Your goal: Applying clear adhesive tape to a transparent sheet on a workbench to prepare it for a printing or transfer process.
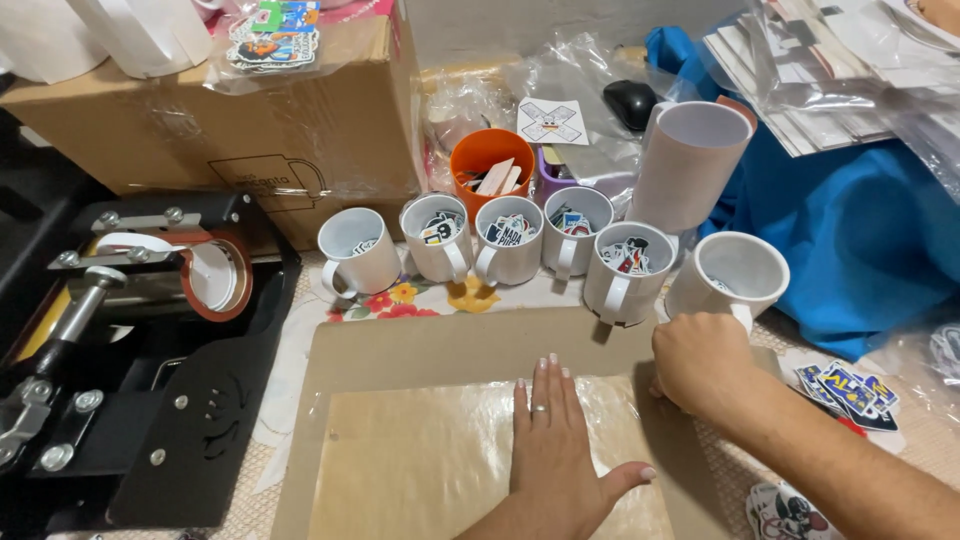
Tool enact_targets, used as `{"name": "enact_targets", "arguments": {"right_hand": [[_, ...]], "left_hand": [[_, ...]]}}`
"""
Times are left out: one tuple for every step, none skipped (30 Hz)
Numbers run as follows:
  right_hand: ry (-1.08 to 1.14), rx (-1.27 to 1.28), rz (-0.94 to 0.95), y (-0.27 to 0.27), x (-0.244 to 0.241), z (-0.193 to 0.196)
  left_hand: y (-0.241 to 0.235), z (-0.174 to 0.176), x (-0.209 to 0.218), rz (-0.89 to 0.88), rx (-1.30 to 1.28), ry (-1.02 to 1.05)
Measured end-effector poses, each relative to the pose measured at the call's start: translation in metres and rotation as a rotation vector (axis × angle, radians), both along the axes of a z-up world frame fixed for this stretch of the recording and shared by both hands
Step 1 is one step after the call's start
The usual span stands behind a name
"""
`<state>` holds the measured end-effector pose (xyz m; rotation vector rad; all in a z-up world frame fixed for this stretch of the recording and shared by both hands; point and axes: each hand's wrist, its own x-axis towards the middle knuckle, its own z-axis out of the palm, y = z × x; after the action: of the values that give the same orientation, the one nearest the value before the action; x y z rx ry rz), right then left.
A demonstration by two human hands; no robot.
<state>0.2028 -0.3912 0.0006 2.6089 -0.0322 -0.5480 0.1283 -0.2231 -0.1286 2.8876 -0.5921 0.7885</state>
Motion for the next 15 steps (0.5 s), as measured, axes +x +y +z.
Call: {"name": "enact_targets", "arguments": {"right_hand": [[0.0,0.012,-0.005,0.0,0.0,0.001],[0.001,0.01,-0.009,-0.001,0.0,-0.003],[-0.011,-0.003,0.002,-0.002,0.001,-0.006],[-0.024,-0.016,0.013,-0.003,0.001,-0.008],[-0.023,-0.018,0.009,-0.005,0.002,-0.012],[-0.036,-0.02,0.022,-0.006,0.002,-0.015],[-0.049,-0.023,0.037,-0.008,0.003,-0.018],[-0.048,-0.024,0.034,-0.007,0.002,-0.016],[-0.04,-0.011,0.039,-0.006,0.001,-0.014],[-0.031,0.002,0.044,-0.005,0.001,-0.011],[-0.03,0.001,0.041,-0.007,0.001,-0.013],[-0.051,-0.006,0.054,-0.008,0.001,-0.015],[-0.071,-0.011,0.067,-0.009,0.001,-0.017],[-0.069,-0.011,0.062,-0.008,0.0,-0.013],[-0.058,-0.007,0.056,-0.007,-0.001,-0.009]], "left_hand": [[-0.007,-0.002,0.0,-0.005,-0.014,-0.025],[-0.015,-0.003,0.0,-0.009,-0.016,-0.024],[-0.022,-0.004,0.0,-0.027,-0.029,-0.012],[-0.029,-0.005,0.0,-0.046,-0.041,-0.001],[-0.033,-0.003,-0.001,-0.051,-0.043,0.0],[-0.037,-0.001,-0.001,-0.088,-0.034,0.05],[-0.041,0.001,-0.001,-0.124,-0.025,0.1],[-0.042,0.001,0.001,-0.127,-0.026,0.1],[-0.042,0.002,0.003,-0.112,-0.014,-0.052],[-0.043,0.002,0.005,-0.094,-0.005,-0.205],[-0.039,0.021,0.005,-0.098,-0.006,-0.204],[-0.034,0.04,0.004,-0.243,-0.03,0.197],[-0.03,0.059,0.003,-0.374,-0.059,0.603],[-0.029,0.061,0.003,-0.379,-0.058,0.606],[-0.028,0.062,0.003,-0.392,-0.087,0.603]]}}
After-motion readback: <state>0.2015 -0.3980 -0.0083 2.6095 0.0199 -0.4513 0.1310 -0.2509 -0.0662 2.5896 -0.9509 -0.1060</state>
